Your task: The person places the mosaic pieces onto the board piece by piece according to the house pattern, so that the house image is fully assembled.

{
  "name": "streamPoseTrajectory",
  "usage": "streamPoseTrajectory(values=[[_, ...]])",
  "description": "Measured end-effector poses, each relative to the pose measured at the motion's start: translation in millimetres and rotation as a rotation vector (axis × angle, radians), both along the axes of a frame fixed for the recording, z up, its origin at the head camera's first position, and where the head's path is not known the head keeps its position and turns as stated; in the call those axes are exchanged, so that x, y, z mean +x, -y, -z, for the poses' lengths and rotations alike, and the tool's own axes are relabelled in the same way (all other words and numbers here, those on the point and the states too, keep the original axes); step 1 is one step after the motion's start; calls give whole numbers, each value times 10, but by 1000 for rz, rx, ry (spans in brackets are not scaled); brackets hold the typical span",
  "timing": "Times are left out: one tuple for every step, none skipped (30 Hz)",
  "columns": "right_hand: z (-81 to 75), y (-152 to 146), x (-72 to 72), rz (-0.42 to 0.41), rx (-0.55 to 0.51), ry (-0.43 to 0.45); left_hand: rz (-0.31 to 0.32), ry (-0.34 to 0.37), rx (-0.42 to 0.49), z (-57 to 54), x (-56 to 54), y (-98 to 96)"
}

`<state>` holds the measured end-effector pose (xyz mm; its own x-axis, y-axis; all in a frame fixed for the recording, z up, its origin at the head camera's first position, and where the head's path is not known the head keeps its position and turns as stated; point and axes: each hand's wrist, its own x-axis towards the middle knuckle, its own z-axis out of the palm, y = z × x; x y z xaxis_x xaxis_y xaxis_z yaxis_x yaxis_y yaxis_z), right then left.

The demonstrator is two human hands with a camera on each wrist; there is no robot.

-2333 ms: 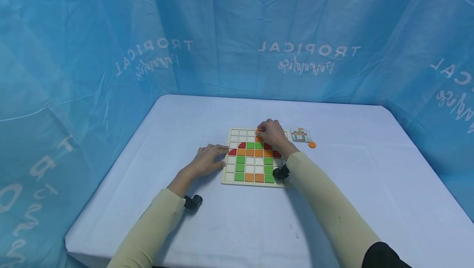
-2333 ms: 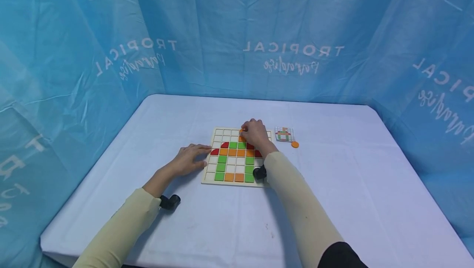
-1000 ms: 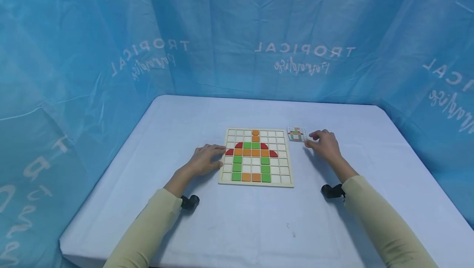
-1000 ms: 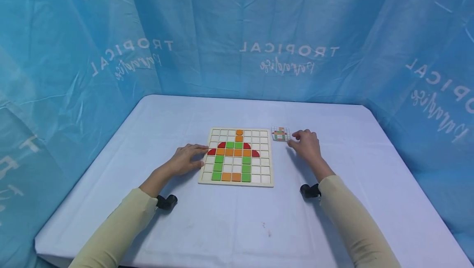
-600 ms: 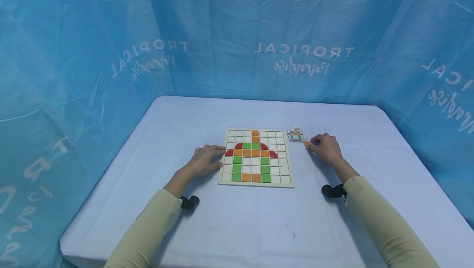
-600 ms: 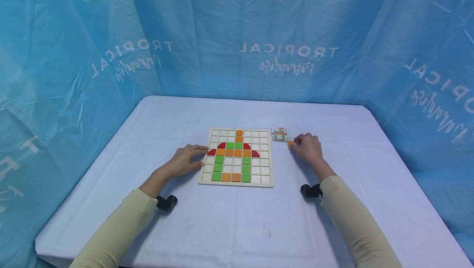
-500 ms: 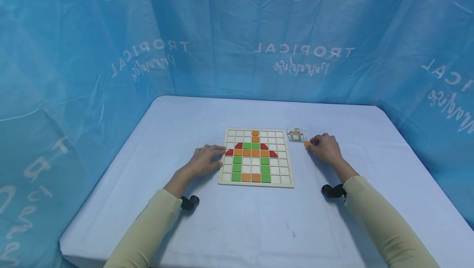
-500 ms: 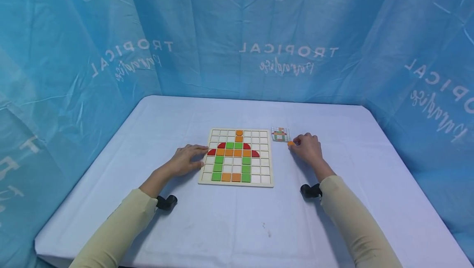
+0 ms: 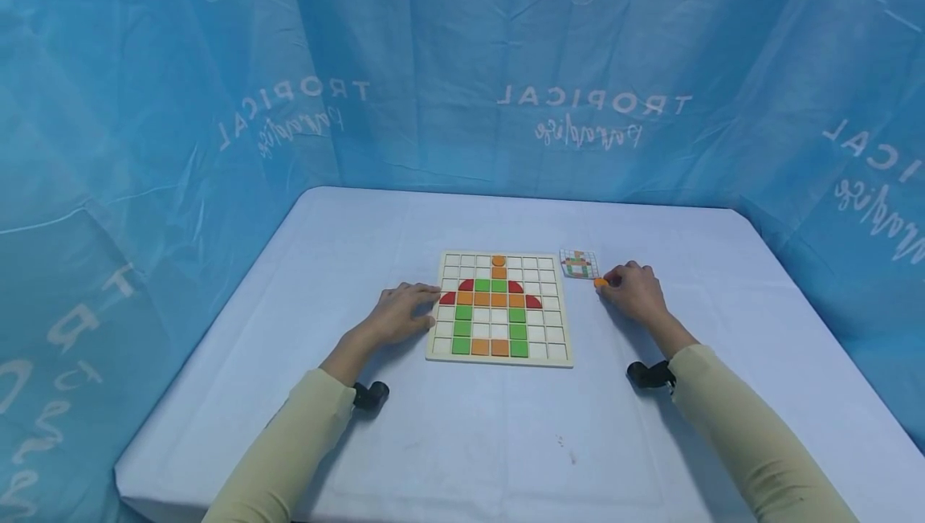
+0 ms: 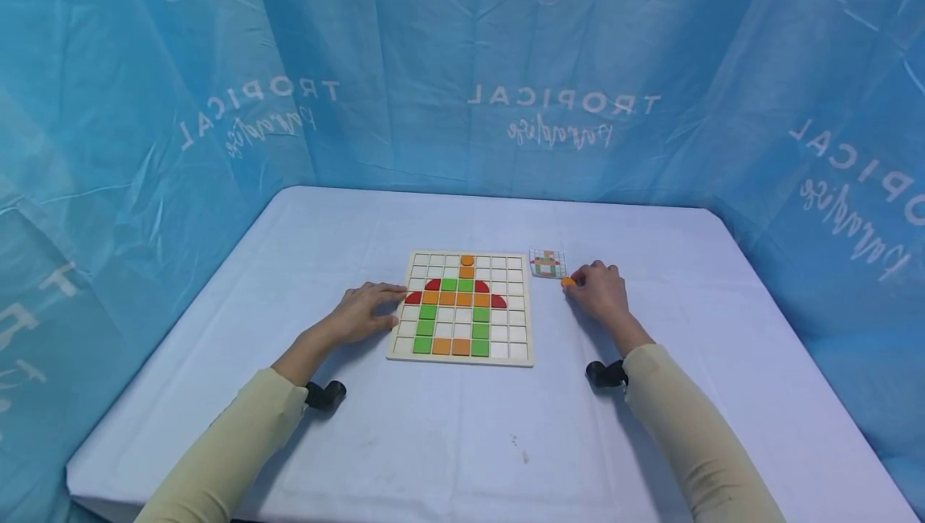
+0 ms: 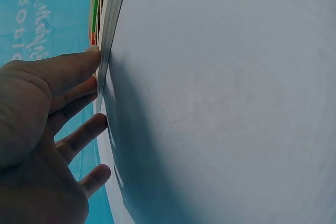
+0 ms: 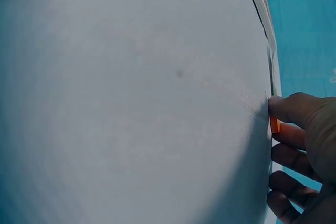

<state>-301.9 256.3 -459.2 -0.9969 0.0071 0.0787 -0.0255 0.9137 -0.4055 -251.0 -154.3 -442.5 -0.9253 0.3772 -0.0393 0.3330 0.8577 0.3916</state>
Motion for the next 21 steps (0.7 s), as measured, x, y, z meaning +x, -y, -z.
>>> streamPoseTrajectory(values=[[5,-2,0,1,2,0,-1,3,2,1,2,-2],[9,-4,1,4,2,2,-2,5,4,3,4,-3],[13,-7,5,6,-1,5,-2,8,4,5,6,-5],[13,-9,12,8,-7,9,-6,14,7,5,6,-7],[11,-10,21,10,-14,11,-5,16,7,6,7,-8],[5,-8,31,9,-25,13,-4,16,8,8,7,-8],[-4,-5,41,5,-32,9,-4,15,7,10,5,-7],[-18,4,53,-1,-45,6,-3,12,5,12,3,-5],[-34,15,64,-9,-58,1,-3,10,3,13,-1,-3],[-52,32,75,-17,-69,-7,-1,7,3,15,-4,0],[-70,54,85,-26,-78,-15,1,4,2,17,-8,3],[-90,81,95,-36,-89,-23,2,2,3,19,-12,6],[-108,111,103,-48,-93,-35,4,2,3,21,-16,9],[-124,145,108,-56,-99,-44,6,1,4,21,-18,12],[-140,183,112,-64,-104,-55,8,2,5,21,-19,14],[-153,224,113,-73,-109,-63,9,2,5,21,-20,15],[-165,267,111,-80,-111,-71,10,3,5,19,-19,16],[-177,313,106,-89,-111,-79,10,4,6,18,-18,16],[-186,357,97,-95,-113,-86,9,4,5,16,-15,14],[-196,405,84,-100,-117,-91,9,4,4,13,-12,13],[-206,454,70,-105,-122,-94,7,5,3,10,-9,10]])
